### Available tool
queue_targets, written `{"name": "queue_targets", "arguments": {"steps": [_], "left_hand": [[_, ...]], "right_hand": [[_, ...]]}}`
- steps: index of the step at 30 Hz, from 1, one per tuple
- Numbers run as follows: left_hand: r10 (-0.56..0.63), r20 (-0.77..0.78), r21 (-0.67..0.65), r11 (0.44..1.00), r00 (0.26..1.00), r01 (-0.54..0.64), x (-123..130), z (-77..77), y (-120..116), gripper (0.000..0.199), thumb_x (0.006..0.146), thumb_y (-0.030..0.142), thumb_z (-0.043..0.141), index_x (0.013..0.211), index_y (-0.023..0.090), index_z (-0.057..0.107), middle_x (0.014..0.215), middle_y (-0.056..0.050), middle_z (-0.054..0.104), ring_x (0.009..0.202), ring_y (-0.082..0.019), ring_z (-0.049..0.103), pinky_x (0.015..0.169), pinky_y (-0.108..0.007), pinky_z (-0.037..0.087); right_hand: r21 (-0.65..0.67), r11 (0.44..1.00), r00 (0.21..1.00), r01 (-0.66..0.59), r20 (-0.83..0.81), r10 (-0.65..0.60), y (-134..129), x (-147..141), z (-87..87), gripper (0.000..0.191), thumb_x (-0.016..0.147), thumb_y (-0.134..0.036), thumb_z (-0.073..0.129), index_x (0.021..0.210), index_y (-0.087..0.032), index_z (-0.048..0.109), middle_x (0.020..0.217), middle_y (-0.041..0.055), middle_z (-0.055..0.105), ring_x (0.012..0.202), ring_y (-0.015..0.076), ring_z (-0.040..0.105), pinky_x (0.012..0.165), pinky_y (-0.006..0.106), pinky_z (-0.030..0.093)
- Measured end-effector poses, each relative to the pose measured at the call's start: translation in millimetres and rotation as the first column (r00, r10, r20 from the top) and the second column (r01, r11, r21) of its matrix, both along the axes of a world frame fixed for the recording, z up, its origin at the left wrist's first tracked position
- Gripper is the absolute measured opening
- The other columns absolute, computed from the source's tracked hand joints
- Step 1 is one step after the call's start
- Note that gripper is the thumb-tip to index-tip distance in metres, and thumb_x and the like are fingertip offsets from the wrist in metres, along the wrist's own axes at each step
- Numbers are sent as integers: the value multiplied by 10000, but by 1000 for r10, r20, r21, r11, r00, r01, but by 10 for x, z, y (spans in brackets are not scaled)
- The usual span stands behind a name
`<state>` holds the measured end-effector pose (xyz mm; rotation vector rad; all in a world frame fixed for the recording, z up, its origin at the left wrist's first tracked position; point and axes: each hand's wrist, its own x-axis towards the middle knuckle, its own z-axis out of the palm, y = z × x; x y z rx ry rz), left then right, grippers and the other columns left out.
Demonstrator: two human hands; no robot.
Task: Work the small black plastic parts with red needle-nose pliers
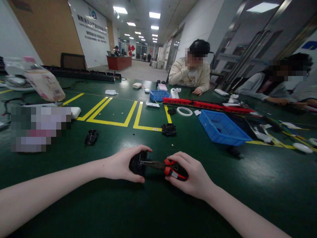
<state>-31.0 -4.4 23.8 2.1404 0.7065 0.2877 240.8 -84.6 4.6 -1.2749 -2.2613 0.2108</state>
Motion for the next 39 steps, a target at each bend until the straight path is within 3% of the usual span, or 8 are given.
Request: {"name": "queue_targets", "arguments": {"steps": [10,22,30,39], "left_hand": [[-4,6,-5,1000,1000,4,-8,13,13,740,682,396,807,1324,240,474,1261,-71,588,1130,-278,569,951,-425,455],[-19,13,65,998,1000,18,-8,-39,23,802,691,411,802,1375,249,417,1265,-89,586,1106,-286,578,910,-423,474],[1,27,44,999,1000,-2,-21,-31,19,748,678,459,802,1315,226,487,1267,-92,593,1131,-297,578,943,-434,465],[37,51,129,991,998,-43,-14,-123,10,810,667,445,813,1357,248,437,1297,-93,576,1142,-291,567,949,-446,470]], "right_hand": [[102,995,999,-14,40,10,-28,-20,14,364,805,-372,679,1112,-202,579,1019,96,663,883,223,634,713,358,540],[51,999,1000,5,29,-7,-9,-7,-15,354,798,-361,676,1107,-214,587,1024,90,663,896,226,641,720,353,545],[66,998,1000,2,21,-4,-39,-48,40,335,800,-343,680,1092,-208,586,1012,91,666,889,223,644,725,354,548],[76,997,1000,16,9,-16,-26,-24,-2,340,806,-358,668,1101,-213,581,1017,95,661,895,229,639,726,363,545]]}}
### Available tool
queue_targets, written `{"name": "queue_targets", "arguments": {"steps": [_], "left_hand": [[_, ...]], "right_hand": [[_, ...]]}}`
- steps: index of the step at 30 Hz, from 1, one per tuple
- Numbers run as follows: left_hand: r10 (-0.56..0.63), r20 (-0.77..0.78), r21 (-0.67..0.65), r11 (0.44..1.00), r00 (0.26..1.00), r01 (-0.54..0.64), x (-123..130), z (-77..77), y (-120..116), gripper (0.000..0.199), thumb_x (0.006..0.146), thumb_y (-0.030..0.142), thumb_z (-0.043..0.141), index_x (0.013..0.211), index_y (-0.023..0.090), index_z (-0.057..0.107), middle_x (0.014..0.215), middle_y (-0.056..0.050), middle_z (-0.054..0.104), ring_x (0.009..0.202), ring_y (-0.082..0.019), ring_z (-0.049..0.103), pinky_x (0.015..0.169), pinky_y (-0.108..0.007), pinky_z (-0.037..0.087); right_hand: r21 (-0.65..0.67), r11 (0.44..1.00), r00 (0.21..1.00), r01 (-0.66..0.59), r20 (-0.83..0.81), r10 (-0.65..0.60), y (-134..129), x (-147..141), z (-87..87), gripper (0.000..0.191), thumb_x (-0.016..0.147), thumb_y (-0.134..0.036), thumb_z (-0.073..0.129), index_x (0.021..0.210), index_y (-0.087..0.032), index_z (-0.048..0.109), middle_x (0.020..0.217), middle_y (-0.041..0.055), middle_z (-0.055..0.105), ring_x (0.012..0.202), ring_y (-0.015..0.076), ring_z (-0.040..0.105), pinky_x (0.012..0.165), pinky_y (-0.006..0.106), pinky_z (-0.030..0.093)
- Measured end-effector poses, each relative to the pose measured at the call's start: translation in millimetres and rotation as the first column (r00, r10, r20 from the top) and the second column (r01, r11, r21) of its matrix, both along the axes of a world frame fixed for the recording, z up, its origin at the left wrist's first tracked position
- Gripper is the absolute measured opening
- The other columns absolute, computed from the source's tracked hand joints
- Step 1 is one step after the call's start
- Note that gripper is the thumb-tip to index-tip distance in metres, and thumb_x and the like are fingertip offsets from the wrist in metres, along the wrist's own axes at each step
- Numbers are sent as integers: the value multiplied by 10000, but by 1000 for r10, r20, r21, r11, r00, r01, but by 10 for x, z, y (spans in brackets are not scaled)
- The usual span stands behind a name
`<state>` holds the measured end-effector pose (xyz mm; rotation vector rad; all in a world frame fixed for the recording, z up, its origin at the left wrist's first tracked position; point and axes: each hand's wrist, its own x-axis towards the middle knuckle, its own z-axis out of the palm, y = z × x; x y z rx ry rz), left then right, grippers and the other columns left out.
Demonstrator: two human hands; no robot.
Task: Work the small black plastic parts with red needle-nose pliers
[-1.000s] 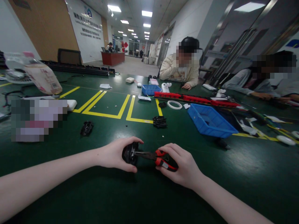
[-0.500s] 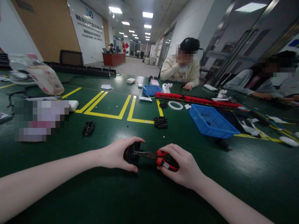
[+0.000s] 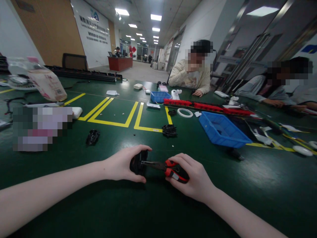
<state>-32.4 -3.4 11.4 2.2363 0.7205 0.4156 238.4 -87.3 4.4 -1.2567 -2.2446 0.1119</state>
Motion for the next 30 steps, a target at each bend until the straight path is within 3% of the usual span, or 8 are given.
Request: {"name": "queue_targets", "arguments": {"steps": [13,21,26,30], "left_hand": [[-36,-50,15,999,998,37,-13,91,-29,727,716,473,775,1327,234,461,1268,-87,584,1123,-299,573,942,-432,473],[-57,-13,125,990,998,58,-34,2,-10,823,712,501,773,1416,299,399,1277,-80,463,1100,-276,550,939,-446,501],[-121,-70,216,967,990,134,-40,-26,9,883,693,505,791,1444,296,375,1273,-79,499,1092,-276,562,913,-416,509],[-198,-117,316,921,973,226,-32,-49,55,893,682,549,778,1427,228,408,1240,-109,553,1074,-290,570,887,-402,500]], "right_hand": [[-36,999,1000,-14,3,14,-45,-37,83,336,809,-322,672,1108,-206,568,1020,96,653,898,233,639,727,365,544],[2,1000,999,-25,30,25,-21,-12,55,352,803,-325,682,1110,-194,569,1014,94,654,887,228,635,718,361,540],[41,997,992,-70,110,65,-22,11,49,379,795,-335,685,1124,-188,567,1018,95,662,850,219,632,694,355,542],[69,991,984,-114,146,103,-5,32,56,366,810,-325,662,1136,-191,567,1018,95,668,828,210,634,680,339,546]]}}
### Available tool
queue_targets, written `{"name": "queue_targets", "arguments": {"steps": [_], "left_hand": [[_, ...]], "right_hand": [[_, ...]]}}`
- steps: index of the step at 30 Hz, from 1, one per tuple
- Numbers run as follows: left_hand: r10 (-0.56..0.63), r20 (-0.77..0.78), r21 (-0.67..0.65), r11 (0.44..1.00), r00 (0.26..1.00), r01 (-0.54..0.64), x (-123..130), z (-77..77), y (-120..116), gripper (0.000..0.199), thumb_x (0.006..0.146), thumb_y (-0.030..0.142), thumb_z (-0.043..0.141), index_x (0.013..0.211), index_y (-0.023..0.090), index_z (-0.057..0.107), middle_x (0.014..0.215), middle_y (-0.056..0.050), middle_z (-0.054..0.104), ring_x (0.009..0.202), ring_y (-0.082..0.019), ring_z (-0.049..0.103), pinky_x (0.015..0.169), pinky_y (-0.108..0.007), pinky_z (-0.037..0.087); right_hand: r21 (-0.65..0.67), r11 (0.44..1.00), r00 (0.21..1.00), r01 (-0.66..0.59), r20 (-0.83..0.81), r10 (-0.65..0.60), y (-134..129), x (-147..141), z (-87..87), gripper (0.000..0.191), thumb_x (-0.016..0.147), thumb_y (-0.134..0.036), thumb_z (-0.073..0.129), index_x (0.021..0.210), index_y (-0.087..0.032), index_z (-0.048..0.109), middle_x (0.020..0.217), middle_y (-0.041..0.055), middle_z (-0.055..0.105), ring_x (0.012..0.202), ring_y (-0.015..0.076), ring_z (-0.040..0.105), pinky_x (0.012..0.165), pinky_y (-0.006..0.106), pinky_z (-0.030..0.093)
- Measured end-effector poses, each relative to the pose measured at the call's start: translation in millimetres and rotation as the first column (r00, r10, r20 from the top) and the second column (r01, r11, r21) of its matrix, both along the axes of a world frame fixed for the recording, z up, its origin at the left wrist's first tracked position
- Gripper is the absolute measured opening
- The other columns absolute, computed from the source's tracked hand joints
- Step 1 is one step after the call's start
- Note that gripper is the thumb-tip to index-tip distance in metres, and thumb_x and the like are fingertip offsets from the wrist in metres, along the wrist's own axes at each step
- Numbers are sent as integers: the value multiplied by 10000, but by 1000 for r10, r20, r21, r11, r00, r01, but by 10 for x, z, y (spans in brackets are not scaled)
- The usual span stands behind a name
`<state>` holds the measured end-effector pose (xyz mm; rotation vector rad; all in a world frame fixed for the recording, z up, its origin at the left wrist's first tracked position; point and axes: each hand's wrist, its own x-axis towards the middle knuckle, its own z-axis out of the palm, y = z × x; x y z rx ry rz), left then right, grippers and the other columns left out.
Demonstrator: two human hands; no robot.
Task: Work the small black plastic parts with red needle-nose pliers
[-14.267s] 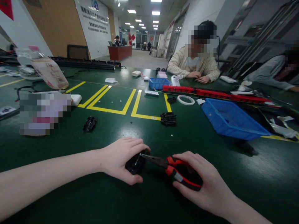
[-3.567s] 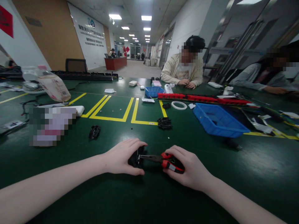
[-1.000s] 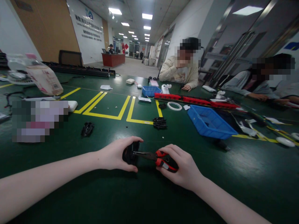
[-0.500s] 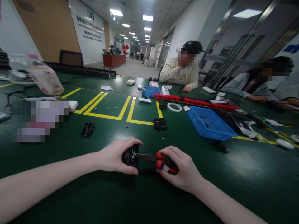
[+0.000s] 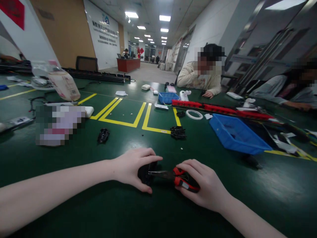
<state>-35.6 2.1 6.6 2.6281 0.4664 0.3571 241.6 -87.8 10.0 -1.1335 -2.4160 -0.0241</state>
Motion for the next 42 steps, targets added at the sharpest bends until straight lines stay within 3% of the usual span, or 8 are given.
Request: {"name": "queue_targets", "arguments": {"steps": [7,14,19,23,27,29,34,42], "left_hand": [[-94,39,52,994,995,92,21,-32,58,816,682,540,755,1366,184,484,1224,-111,593,1076,-275,578,906,-360,478],[-138,30,63,989,990,136,20,11,44,714,701,491,722,1310,171,528,1197,-107,606,1056,-267,580,912,-362,467],[-176,-11,78,981,984,177,-1,29,33,693,772,414,643,1399,196,445,1347,-99,554,1142,-275,550,956,-388,442],[-207,-22,77,975,978,208,-5,31,33,758,787,353,604,1474,193,327,1516,-100,401,1219,-280,512,1005,-409,421],[-190,-5,37,981,982,190,-7,31,37,815,786,307,591,1509,188,235,1575,-123,282,1338,-287,425,1090,-424,368],[-152,20,25,988,988,151,-7,45,29,799,792,291,592,1501,170,245,1545,-141,322,1359,-286,399,1111,-416,352],[8,26,6,1000,1000,-8,-1,92,-19,632,842,263,569,1431,154,364,1323,-134,528,1207,-263,514,1050,-401,398],[84,21,47,995,996,-85,8,18,9,599,826,249,570,1408,204,430,1276,-100,535,1141,-259,530,1013,-426,411]], "right_hand": [[0,998,997,-59,53,59,129,156,-68,378,823,-325,647,1177,-221,567,1056,87,663,894,214,657,720,327,565],[-12,995,993,-97,70,97,155,159,21,347,816,-285,646,1148,-215,575,1016,80,677,843,194,671,690,292,570],[-29,996,992,-86,85,88,161,151,-27,364,820,-307,649,1162,-216,565,1037,79,665,877,199,662,712,305,567],[-8,997,993,-74,89,75,158,156,-72,354,832,-319,634,1162,-212,564,1031,83,662,869,203,656,710,316,560],[2,998,995,-58,86,58,157,162,-87,350,841,-318,620,1169,-211,562,1042,86,661,882,207,657,717,319,560],[6,999,996,-38,83,38,162,169,-85,359,837,-321,627,1173,-210,563,1050,89,661,889,213,659,716,321,562],[-27,1000,998,2,68,-1,176,190,-69,345,842,-349,634,1152,-213,566,1041,82,659,864,201,661,701,309,562],[-58,997,997,51,57,-48,167,144,-74,349,848,-366,626,1155,-209,571,1051,87,662,861,206,667,699,325,563]]}}
